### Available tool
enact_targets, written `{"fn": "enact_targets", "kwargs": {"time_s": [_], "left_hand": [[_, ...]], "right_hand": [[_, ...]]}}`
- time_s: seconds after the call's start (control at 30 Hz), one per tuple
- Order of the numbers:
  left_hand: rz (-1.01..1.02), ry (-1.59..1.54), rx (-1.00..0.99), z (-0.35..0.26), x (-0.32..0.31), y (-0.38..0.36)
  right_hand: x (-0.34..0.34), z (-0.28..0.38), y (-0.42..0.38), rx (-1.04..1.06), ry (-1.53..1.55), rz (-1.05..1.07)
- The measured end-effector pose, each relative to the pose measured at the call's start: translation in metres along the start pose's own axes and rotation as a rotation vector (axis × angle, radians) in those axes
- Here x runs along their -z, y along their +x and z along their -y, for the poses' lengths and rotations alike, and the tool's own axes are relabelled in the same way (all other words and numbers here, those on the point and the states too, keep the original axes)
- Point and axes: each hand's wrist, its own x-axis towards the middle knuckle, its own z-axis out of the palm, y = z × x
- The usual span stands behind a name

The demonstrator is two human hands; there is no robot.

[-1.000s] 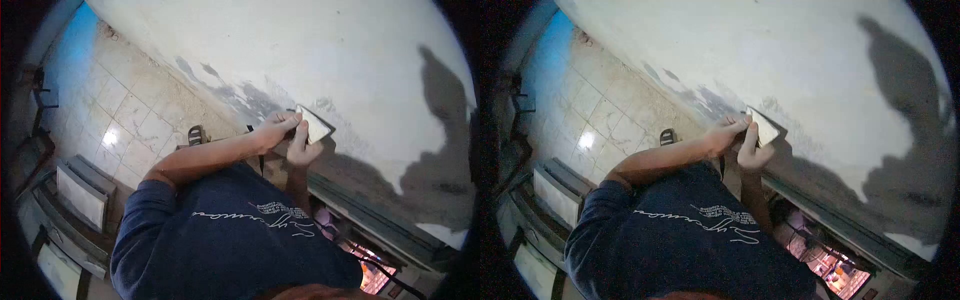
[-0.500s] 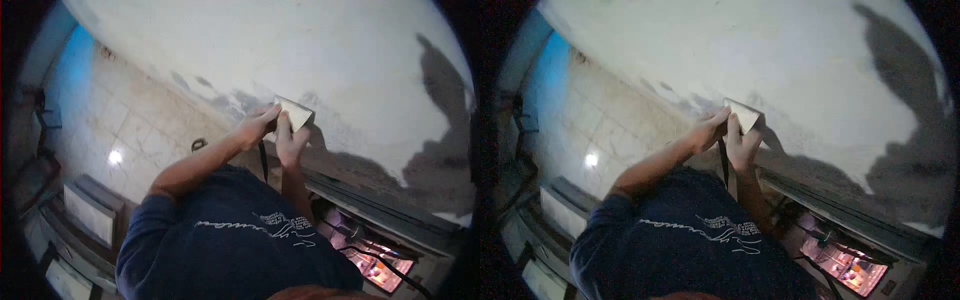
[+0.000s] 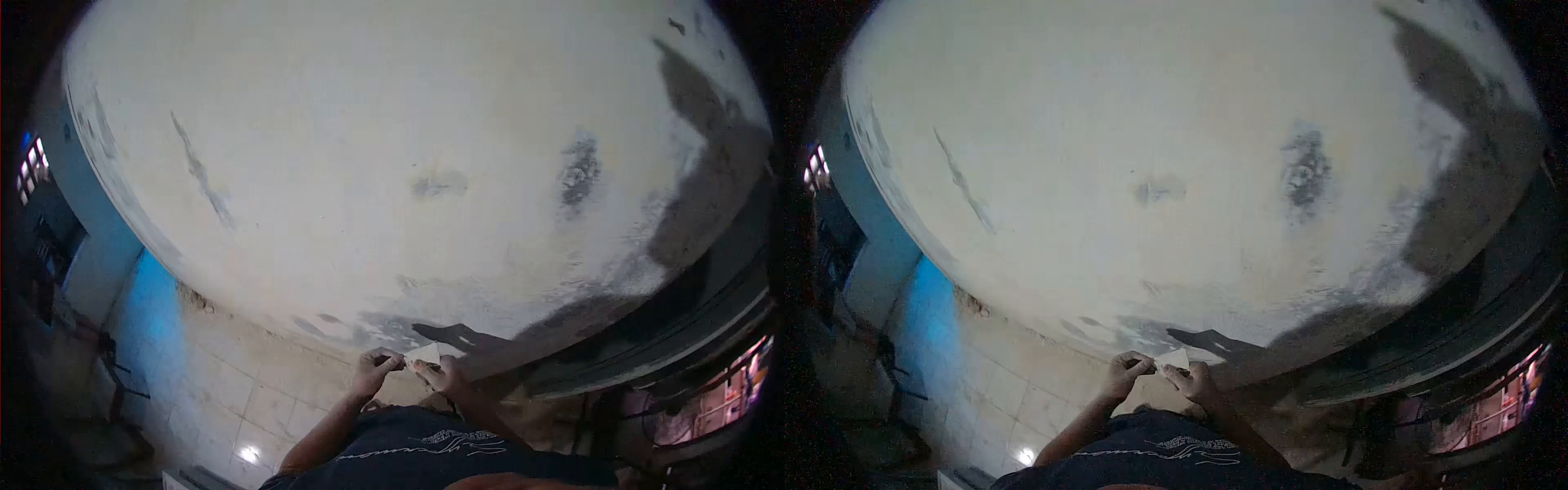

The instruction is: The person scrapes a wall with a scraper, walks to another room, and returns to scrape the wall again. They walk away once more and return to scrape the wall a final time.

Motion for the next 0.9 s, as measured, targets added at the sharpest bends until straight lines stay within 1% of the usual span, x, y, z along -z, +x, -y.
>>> {"fn": "enact_targets", "kwargs": {"time_s": [0.03, 0.1, 0.13, 0.17, 0.23, 0.27, 0.3, 0.37, 0.4, 0.43, 0.5, 0.53, 0.6, 0.63, 0.7, 0.73, 0.77, 0.83, 0.87, 0.9], "left_hand": [[0.010, 0.015, -0.017, -0.009, 0.005, -0.006], [0.027, -0.092, -0.107, -0.011, -0.004, -0.009], [0.014, -0.045, -0.119, -0.013, -0.007, -0.010], [0.027, -0.025, -0.127, -0.014, -0.008, -0.012], [0.014, -0.074, -0.137, -0.015, -0.010, -0.013], [-0.002, -0.065, -0.128, -0.018, -0.012, -0.016], [0.016, -0.055, -0.124, -0.022, -0.011, -0.018], [0.005, -0.095, -0.148, -0.031, -0.010, -0.024], [-0.017, -0.059, -0.109, -0.020, -0.013, -0.016], [-0.002, -0.048, -0.112, -0.018, -0.014, -0.013], [0.033, 0.023, -0.120, -0.017, -0.015, -0.011], [0.049, 0.114, -0.118, -0.021, -0.020, -0.008], [0.027, 0.300, -0.105, -0.036, -0.038, -0.009], [0.029, 0.333, -0.121, -0.027, -0.045, -0.004], [0.163, 0.061, -0.139, -0.008, -0.048, 0.017], [0.155, 0.151, -0.135, -0.009, -0.053, 0.022], [0.154, 0.238, -0.124, -0.006, -0.059, 0.025], [0.250, 0.394, -0.127, -0.013, -0.072, 0.024], [0.289, 0.440, -0.127, -0.012, -0.075, 0.027], [0.325, 0.476, -0.126, -0.008, -0.080, 0.031]], "right_hand": [[-0.008, 0.007, -0.002, 0.020, 0.003, -0.015], [-0.009, -0.003, -0.008, -0.069, 0.334, -0.024], [0.000, 0.016, -0.015, -0.046, 0.342, 0.043], [0.003, 0.011, -0.017, -0.029, 0.353, 0.028], [0.006, -0.012, -0.014, -0.019, 0.572, 0.141], [0.006, -0.021, -0.010, -0.017, 0.593, 0.199], [0.002, -0.026, -0.010, -0.012, 0.601, 0.181], [0.002, -0.011, -0.011, 0.167, 0.468, 0.166], [0.007, -0.026, -0.006, 0.138, 0.397, 0.179], [0.008, -0.028, -0.007, 0.147, 0.401, 0.163], [0.009, -0.026, -0.013, 0.116, 0.348, 0.083], [0.014, -0.015, -0.018, 0.122, 0.354, 0.070], [0.022, 0.013, -0.041, -0.142, 0.460, -0.046], [0.027, 0.000, -0.046, -0.111, 0.481, -0.049], [0.035, -0.021, -0.051, -0.020, 0.585, 0.031], [0.039, -0.015, -0.054, -0.029, 0.493, 0.033], [0.042, -0.014, -0.063, -0.016, 0.516, -0.003], [0.047, -0.015, -0.080, -0.095, 0.479, -0.098], [0.051, -0.032, -0.085, -0.075, 0.508, -0.141], [0.055, -0.060, -0.092, -0.149, 0.449, -0.236]]}}
